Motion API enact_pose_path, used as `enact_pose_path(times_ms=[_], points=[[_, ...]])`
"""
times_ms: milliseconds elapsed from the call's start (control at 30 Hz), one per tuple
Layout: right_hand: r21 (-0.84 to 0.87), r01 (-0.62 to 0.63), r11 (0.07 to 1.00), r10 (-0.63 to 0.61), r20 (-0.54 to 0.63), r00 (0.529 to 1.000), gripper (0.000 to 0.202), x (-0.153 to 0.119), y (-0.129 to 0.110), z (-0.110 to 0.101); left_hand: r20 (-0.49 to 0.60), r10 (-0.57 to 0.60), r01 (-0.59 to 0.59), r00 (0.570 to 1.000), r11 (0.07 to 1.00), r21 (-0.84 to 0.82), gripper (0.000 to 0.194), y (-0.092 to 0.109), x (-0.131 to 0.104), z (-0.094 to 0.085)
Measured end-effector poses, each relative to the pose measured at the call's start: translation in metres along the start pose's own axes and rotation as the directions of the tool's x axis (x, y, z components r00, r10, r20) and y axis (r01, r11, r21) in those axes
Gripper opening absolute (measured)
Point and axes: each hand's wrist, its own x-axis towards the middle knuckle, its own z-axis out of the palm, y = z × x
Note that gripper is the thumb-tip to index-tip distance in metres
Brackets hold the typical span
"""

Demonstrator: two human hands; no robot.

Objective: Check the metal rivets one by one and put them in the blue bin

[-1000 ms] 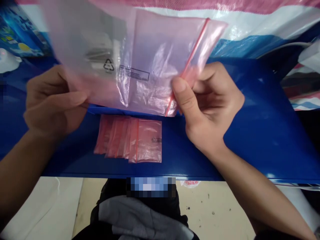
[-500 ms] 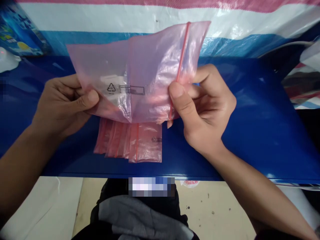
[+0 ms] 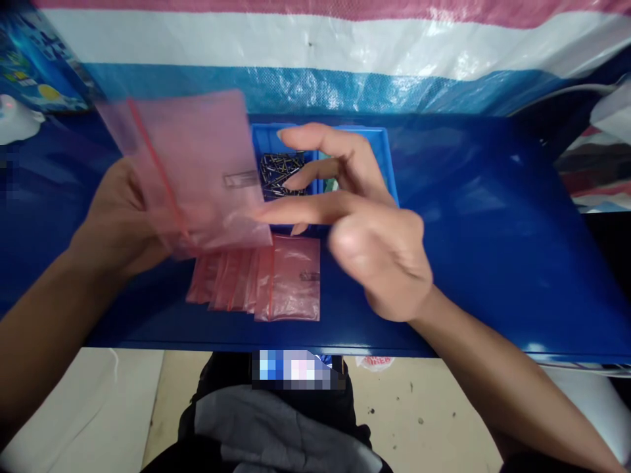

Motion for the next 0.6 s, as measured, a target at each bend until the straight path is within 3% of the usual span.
enact_pose_path(times_ms=[100,167,233,300,367,467,567,600], points=[[0.055,0.020,0.998,-0.021,0.001,1.000,0.029,0.003,-0.003,0.005,0.046,0.031,-0.033,0.998,0.998,0.046,0.034,-0.002,-0.002,0.001],[0.011,0.040,0.999,-0.040,0.043,0.998,0.030,0.004,-0.003,0.011,0.093,0.033,-0.038,0.995,0.998,0.053,0.028,0.000,-0.003,0.003],[-0.002,0.038,0.999,-0.038,0.026,0.999,0.033,0.005,-0.003,0.015,0.090,0.008,-0.013,0.996,0.998,0.058,0.039,0.003,-0.004,0.006],[0.023,-0.001,1.000,0.001,0.012,1.000,0.040,0.003,-0.002,0.017,0.034,0.034,-0.037,0.999,0.996,0.087,0.052,0.004,-0.003,0.008],[0.119,-0.069,0.991,0.066,0.027,0.997,0.050,0.002,-0.003,0.017,-0.040,0.119,-0.113,0.992,0.986,0.124,0.042,0.002,-0.001,0.007],[0.251,-0.123,0.960,0.126,0.004,0.992,0.054,0.001,-0.004,0.016,-0.167,0.263,-0.229,0.950,0.953,0.200,0.040,-0.003,0.008,-0.007],[0.235,-0.137,0.962,0.161,-0.086,0.983,0.045,0.001,-0.006,0.015,-0.227,0.409,-0.289,0.884,0.858,0.424,0.063,-0.012,0.017,-0.034],[0.221,-0.156,0.963,0.184,-0.112,0.977,0.042,0.001,-0.006,0.015,-0.209,0.421,-0.266,0.883,0.814,0.516,0.074,-0.015,0.019,-0.044]])
